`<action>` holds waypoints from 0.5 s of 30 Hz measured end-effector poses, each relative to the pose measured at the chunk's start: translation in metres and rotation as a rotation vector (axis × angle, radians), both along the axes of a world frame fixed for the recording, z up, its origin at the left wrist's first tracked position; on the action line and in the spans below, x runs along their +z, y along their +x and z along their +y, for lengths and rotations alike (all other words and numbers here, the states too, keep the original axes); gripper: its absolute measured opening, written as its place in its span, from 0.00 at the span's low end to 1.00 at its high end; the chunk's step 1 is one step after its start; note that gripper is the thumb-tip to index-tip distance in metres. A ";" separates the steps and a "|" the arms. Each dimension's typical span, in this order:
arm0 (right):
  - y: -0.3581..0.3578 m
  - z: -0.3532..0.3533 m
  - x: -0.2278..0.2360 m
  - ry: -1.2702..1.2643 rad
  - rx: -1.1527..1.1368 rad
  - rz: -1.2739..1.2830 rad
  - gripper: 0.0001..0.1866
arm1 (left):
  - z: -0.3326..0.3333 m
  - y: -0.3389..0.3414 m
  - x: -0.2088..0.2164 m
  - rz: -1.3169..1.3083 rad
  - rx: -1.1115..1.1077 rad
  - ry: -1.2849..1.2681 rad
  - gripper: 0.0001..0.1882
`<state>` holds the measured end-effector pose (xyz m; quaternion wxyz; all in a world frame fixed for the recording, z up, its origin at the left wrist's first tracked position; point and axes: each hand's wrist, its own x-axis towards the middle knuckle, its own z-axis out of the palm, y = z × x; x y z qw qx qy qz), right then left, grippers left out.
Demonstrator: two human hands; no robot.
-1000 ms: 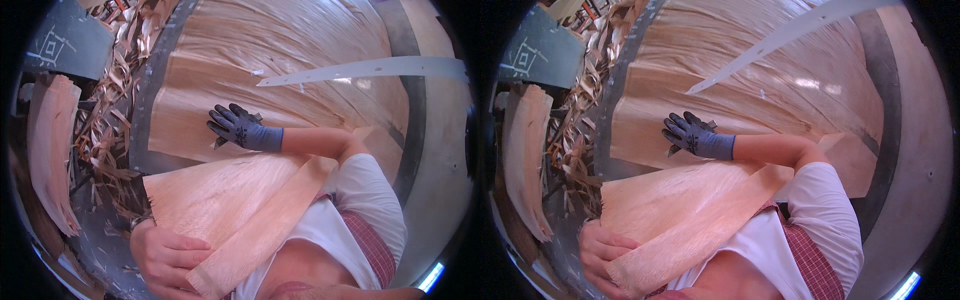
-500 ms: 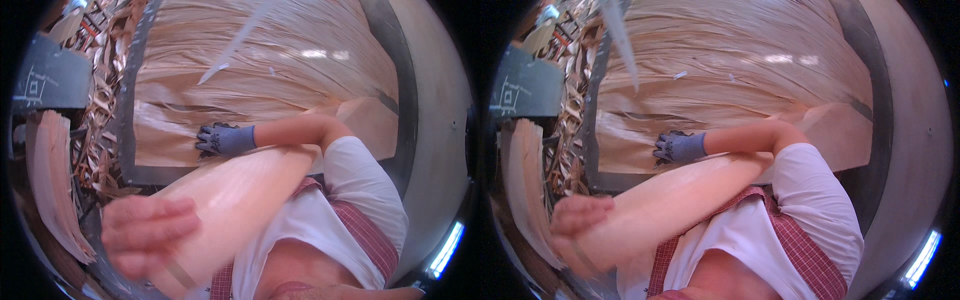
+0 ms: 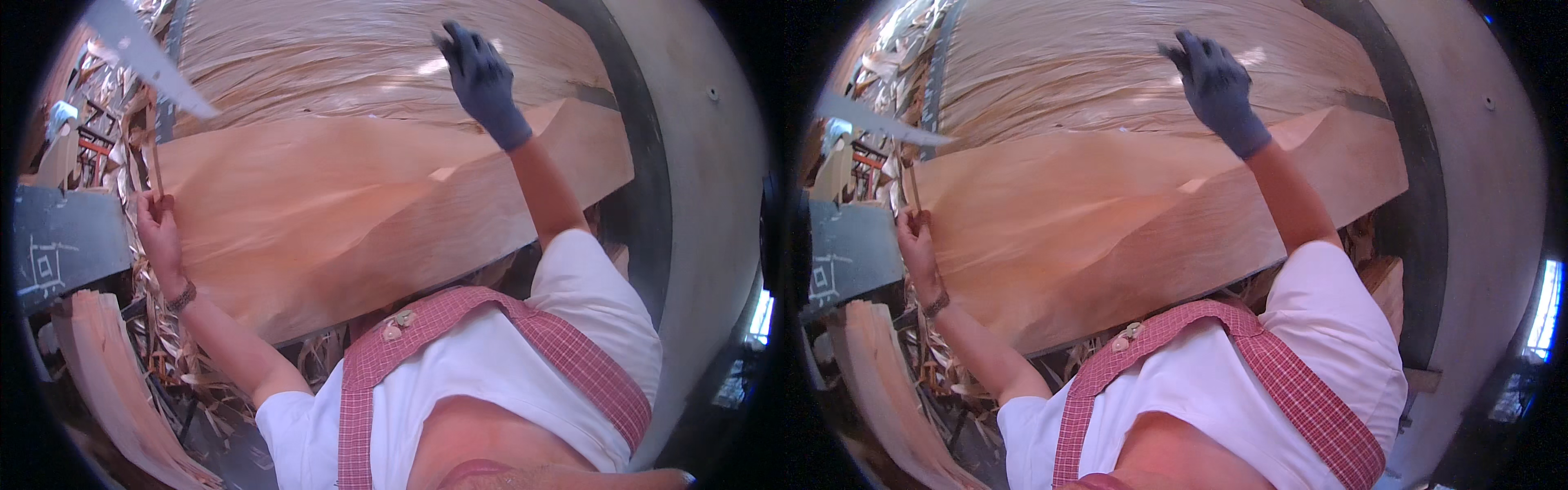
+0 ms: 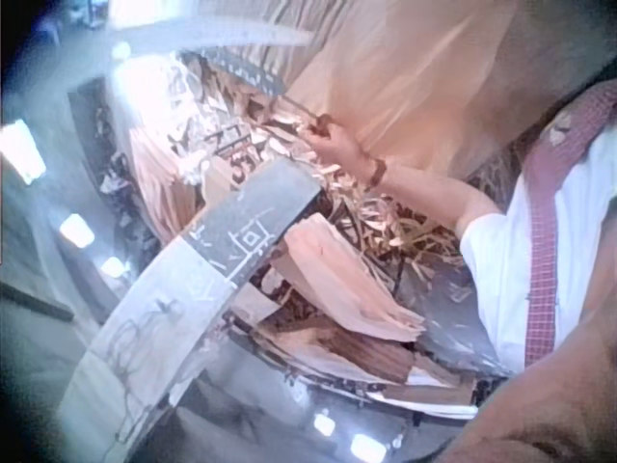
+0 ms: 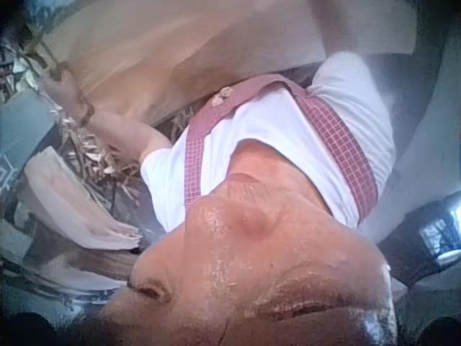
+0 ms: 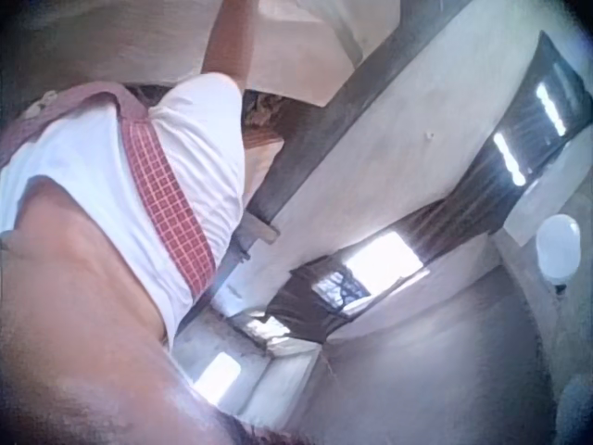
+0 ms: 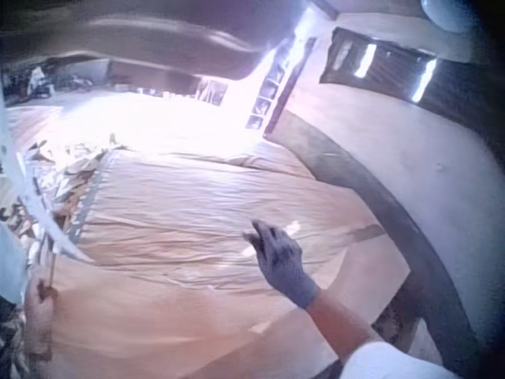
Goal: The person sorts and stacks thin sheets of wood veneer, using a small blade to trim edges and applying adhesive strips to join pieces.
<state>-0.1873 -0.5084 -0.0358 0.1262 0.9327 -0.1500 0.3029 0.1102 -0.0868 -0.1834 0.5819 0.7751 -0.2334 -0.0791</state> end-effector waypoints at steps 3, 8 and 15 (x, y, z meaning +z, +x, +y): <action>-0.081 0.035 -0.046 0.136 -0.102 0.095 0.24 | -0.001 0.016 -0.033 -0.083 0.147 0.160 0.07; -0.172 0.080 -0.162 0.261 -0.135 0.510 0.33 | -0.009 0.039 -0.083 -0.082 0.305 -0.043 0.19; -0.199 0.063 -0.226 0.298 -0.207 0.554 0.31 | -0.022 0.020 -0.073 -0.704 0.582 0.386 0.19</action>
